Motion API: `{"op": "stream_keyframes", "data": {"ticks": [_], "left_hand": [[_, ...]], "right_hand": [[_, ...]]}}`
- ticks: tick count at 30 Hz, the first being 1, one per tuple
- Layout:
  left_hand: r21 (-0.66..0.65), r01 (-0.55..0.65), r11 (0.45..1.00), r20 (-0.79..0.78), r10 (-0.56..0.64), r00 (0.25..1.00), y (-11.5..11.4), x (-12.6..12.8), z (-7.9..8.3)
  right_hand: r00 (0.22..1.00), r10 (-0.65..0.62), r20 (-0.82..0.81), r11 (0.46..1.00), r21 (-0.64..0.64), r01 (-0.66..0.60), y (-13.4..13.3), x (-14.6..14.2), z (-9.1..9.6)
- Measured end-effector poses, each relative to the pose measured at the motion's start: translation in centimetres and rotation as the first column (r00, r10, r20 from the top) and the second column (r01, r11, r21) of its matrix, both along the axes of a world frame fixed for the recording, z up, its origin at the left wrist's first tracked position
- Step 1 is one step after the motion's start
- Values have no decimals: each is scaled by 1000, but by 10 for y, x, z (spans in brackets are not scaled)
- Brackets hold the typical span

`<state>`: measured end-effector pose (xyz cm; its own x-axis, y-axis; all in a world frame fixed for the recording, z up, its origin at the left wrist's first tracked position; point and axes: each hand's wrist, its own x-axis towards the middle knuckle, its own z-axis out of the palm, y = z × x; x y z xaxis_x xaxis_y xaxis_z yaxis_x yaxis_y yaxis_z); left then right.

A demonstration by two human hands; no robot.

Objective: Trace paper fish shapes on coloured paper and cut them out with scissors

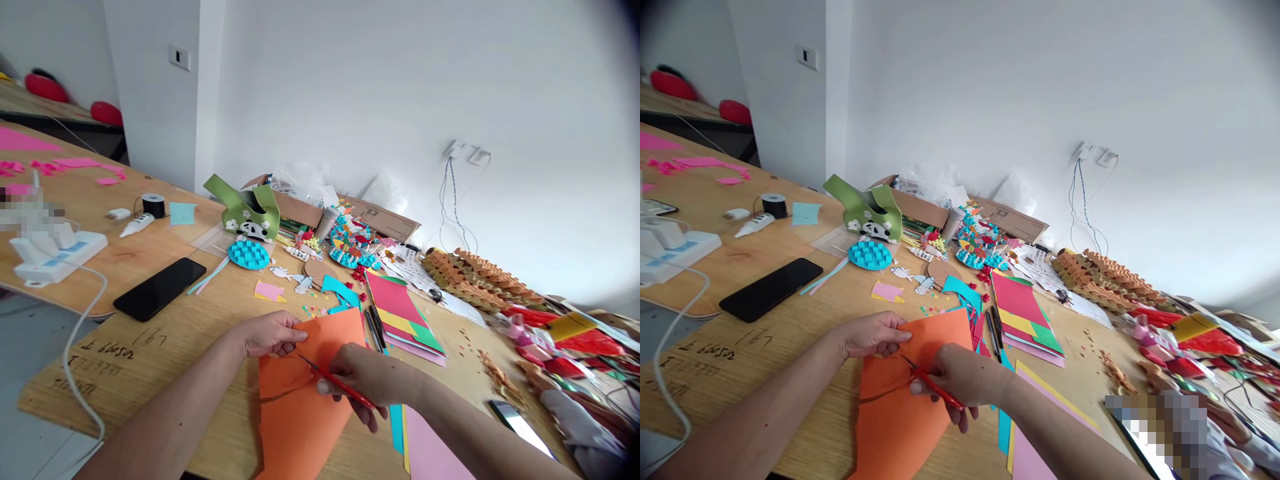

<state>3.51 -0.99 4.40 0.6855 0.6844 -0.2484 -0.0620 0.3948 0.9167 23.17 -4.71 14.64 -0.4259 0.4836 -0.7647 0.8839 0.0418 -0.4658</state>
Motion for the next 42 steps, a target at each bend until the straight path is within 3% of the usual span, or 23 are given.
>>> {"op": "stream_keyframes", "data": {"ticks": [7, 26, 32, 35, 39, 42], "left_hand": [[-3, 27, 1000, -10, -27, 1000, -1, 2, -1], [-54, -10, 998, 61, 13, 998, -2, 5, -2], [-50, 4, 999, 153, 3, 988, 0, 5, -7], [-38, -10, 999, 168, 16, 986, 3, 4, -8], [-34, -117, 993, 171, 121, 978, 5, 2, -6], [-68, -186, 980, 177, 195, 965, 4, 0, -2]], "right_hand": [[1000, -19, 0, 1000, -17, 19, 1, 0, -7], [990, 71, 122, 990, 112, -85, 4, -11, -11], [983, 91, 158, 979, 167, -117, 7, -10, -15], [990, 86, 112, 979, 174, -105, 4, -6, -12], [998, 60, -3, 981, 186, -59, -9, 9, -4], [971, -99, -218, 976, 168, 138, -24, 31, -6]]}}
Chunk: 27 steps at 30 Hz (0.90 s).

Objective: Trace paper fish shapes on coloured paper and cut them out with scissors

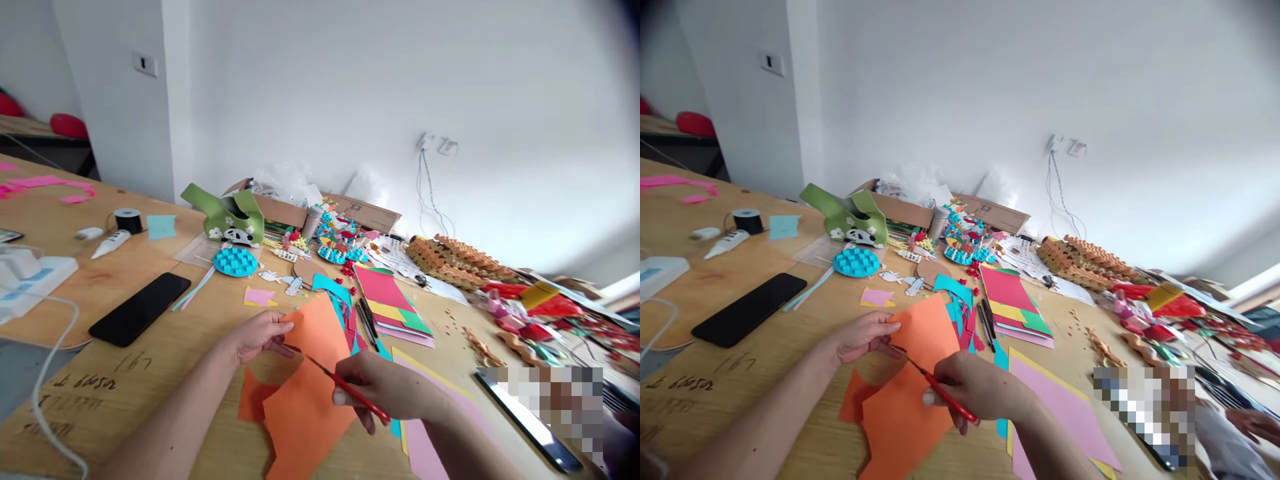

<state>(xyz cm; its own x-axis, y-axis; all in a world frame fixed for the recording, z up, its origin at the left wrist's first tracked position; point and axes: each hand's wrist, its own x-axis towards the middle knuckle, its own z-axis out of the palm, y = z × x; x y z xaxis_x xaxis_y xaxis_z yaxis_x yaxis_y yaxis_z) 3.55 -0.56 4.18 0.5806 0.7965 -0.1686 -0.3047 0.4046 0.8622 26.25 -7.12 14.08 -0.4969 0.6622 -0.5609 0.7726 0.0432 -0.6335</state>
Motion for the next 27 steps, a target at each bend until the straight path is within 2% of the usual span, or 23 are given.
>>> {"op": "stream_keyframes", "data": {"ticks": [2, 4, 6, 9, 12, 13, 15, 16, 18, 23, 27], "left_hand": [[-35, 3, 999, 14, -3, 1000, -1, -1, 2], [-73, 29, 997, 35, -27, 999, -2, -1, 5], [-104, 38, 994, 71, -31, 997, -2, -1, 7], [-130, -3, 991, 162, 24, 986, -3, -3, 11], [-144, -88, 986, 232, 120, 965, -3, -6, 15], [-159, -135, 978, 246, 172, 954, -3, -7, 17], [-200, -248, 948, 280, 298, 913, -3, -8, 20], [-218, -285, 933, 294, 341, 893, -4, -8, 22], [-248, -316, 916, 303, 384, 872, -6, -7, 26], [-276, -333, 902, 279, 407, 870, -10, -4, 34], [-264, -316, 911, 305, 390, 869, -7, -4, 32]], "right_hand": [[965, -177, -193, 983, 4, 181, -11, 18, -8], [872, -325, -366, 935, 16, 355, -21, 36, -21], [773, -426, -470, 869, 26, 495, -31, 52, -33], [695, -533, -483, 781, 36, 624, -47, 67, -47], [739, -601, -305, 744, 124, 657, -62, 68, -56], [772, -602, -203, 747, 198, 634, -66, 65, -59], [821, -569, 40, 768, 383, 514, -72, 55, -66], [827, -541, 151, 775, 471, 421, -74, 49, -70], [812, -496, 307, 786, 556, 270, -74, 35, -77], [796, -420, 436, 815, 567, 119, -66, 10, -90], [791, -282, 542, 802, 586, -115, -62, 4, -96]]}}
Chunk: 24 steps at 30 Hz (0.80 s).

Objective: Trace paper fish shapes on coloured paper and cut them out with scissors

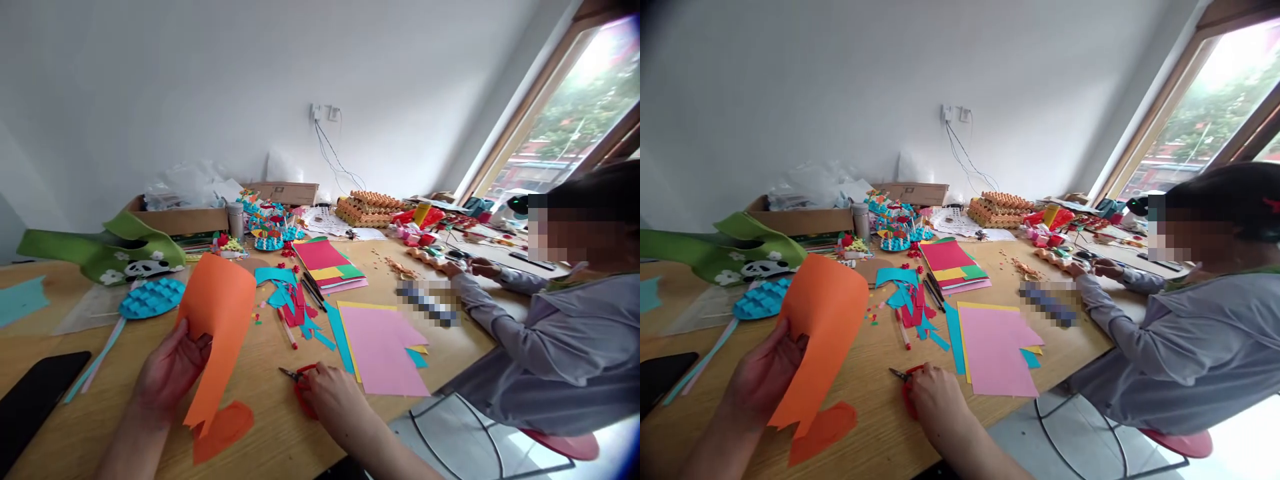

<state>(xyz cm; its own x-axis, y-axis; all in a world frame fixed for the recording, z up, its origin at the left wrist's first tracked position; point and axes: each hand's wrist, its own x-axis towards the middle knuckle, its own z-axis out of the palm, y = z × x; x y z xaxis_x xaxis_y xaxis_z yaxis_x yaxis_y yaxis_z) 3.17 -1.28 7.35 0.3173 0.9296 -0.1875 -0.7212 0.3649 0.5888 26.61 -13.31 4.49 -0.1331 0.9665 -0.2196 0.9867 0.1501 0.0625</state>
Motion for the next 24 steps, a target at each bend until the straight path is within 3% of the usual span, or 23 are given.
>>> {"op": "stream_keyframes", "data": {"ticks": [2, 4, 7, 9, 11, 13, 15, 17, 19, 21, 24], "left_hand": [[-2, 18, 1000, 13, -18, 1000, 1, -1, -2], [-7, 25, 1000, 35, -25, 999, 2, -1, -5], [10, 23, 1000, 94, -23, 995, 2, -3, -8], [26, 28, 999, 143, -32, 989, 3, -3, -11], [40, 39, 998, 190, -46, 981, 4, -4, -14], [61, 46, 997, 227, -59, 972, 5, -4, -17], [84, 45, 995, 254, -65, 965, 5, -4, -19], [93, 50, 994, 268, -74, 960, 4, -4, -18], [91, 69, 993, 264, -91, 960, 4, -4, -17], [96, 95, 991, 226, -115, 967, 4, -4, -16], [111, 131, 985, 118, -144, 982, 6, -2, -15]], "right_hand": [[1000, 20, 23, 1000, 7, -20, 0, -2, 2], [996, -74, -50, 997, 19, 75, -2, -3, 9], [893, -237, -383, 963, 27, 268, -4, -7, 17], [659, -282, -697, 938, -56, 341, -3, -12, 13], [274, -297, -915, 925, -205, 320, 1, -19, 2], [-108, -316, -943, 909, -333, 249, 7, -30, -10], [-382, -343, -858, 896, -421, 140, 14, -43, -18], [-551, -392, -737, 889, -458, -19, 22, -55, -19], [-644, -409, -646, 889, -440, -123, 29, -62, -14], [-706, -358, -611, 905, -413, -102, 34, -64, -7], [-755, -232, -613, 914, -404, 47, 38, -55, 2]]}}
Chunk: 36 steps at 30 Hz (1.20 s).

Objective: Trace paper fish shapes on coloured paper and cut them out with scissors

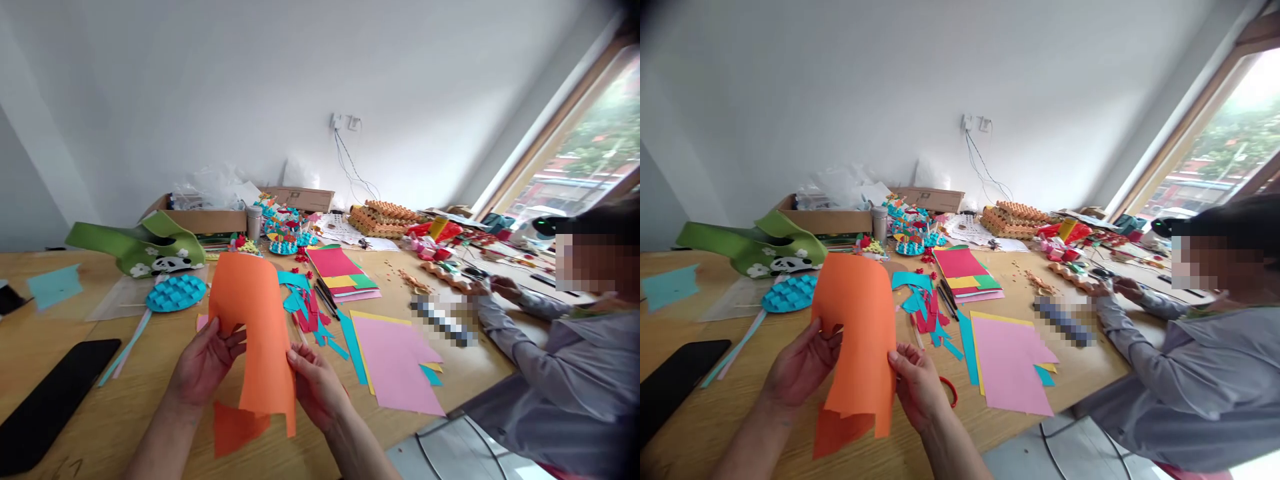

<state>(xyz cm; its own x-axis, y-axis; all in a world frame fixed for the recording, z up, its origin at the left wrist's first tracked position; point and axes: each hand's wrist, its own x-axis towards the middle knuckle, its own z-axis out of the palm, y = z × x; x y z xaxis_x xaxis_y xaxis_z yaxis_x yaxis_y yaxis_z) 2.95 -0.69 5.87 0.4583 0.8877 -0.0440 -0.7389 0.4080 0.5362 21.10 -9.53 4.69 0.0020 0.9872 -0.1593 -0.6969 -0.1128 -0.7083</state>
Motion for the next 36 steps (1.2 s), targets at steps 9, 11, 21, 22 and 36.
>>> {"op": "stream_keyframes", "data": {"ticks": [9, 11, 21, 22, 36], "left_hand": [[77, 134, 988, -463, -84, 883, -3, 14, -4], [92, 184, 979, -506, -113, 855, -5, 16, -4], [99, 250, 963, -561, -153, 814, -4, 13, -8], [99, 250, 963, -560, -153, 814, -4, 13, -8], [140, 126, 982, -488, -42, 872, 0, 10, -5]], "right_hand": [[750, -353, 560, 930, 120, 349, -30, 91, 30], [639, -383, 667, 908, 145, 393, -43, 122, 46], [-847, 27, 531, 731, 567, 379, -107, 201, 151], [-875, 125, 467, 761, 521, 387, -105, 196, 151], [-763, 400, 508, 916, -246, 316, -25, 159, 25]]}}
